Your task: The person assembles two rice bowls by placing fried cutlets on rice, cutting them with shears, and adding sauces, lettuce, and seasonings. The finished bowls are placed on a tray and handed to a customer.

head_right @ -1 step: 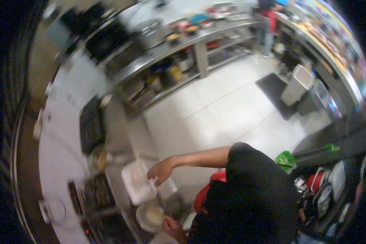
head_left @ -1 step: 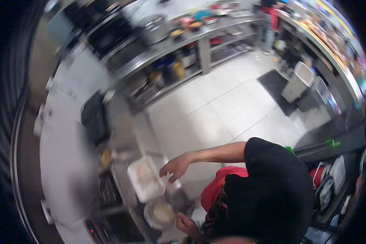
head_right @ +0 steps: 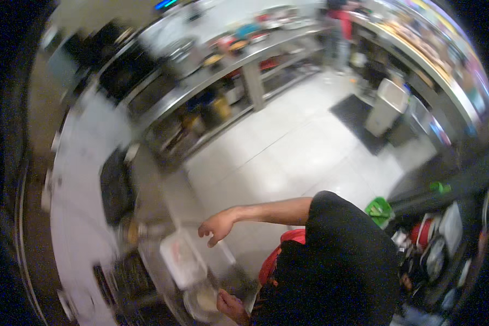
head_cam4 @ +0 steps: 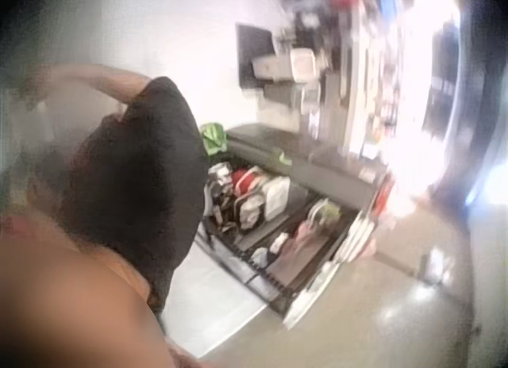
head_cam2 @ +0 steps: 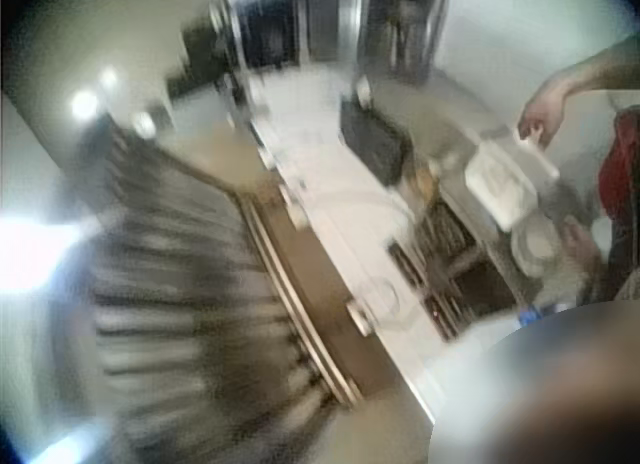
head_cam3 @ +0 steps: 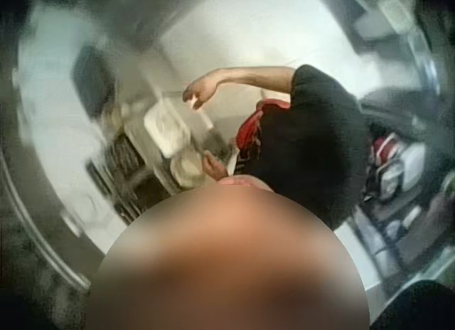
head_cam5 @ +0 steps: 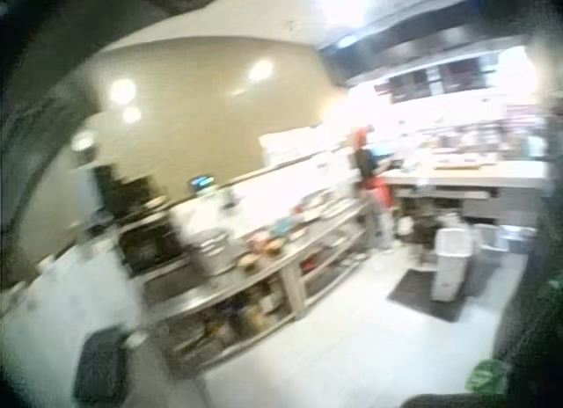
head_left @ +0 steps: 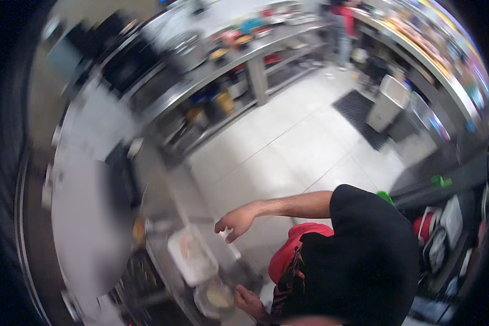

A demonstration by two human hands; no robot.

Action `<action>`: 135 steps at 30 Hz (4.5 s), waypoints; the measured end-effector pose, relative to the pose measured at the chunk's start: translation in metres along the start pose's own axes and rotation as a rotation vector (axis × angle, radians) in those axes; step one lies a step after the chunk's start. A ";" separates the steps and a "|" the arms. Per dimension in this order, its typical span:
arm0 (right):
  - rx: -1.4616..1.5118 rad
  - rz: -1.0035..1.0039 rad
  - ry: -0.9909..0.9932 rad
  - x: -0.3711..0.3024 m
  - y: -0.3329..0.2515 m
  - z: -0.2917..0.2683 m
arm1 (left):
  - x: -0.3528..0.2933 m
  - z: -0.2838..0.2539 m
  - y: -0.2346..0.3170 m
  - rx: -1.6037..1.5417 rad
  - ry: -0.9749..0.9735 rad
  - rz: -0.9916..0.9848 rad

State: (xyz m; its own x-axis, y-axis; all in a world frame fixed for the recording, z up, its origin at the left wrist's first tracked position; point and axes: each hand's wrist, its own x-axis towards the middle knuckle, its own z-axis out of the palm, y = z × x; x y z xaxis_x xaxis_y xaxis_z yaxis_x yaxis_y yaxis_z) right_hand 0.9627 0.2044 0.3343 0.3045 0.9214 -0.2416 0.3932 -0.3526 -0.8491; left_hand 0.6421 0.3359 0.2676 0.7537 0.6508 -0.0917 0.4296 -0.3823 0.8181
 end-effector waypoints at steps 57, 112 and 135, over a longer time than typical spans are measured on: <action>0.822 1.214 0.988 -0.487 1.134 -1.087 | 0.951 1.303 0.855 -0.794 -0.226 -0.383; -1.287 0.249 -0.242 -0.160 1.114 -1.794 | 0.285 1.589 0.964 -0.694 0.455 -1.259; -1.115 0.246 0.335 -0.246 1.045 -1.908 | 0.444 1.513 0.876 -0.459 0.160 -1.027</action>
State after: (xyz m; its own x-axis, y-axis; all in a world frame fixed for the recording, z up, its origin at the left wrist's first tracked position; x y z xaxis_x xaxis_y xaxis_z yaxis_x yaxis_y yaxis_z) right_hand 2.9538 -0.7031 0.4026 0.6238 0.7788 -0.0655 0.7797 -0.6145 0.1201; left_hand 2.1053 -0.7026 0.0847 0.0638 0.6066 -0.7924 0.5602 0.6353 0.5315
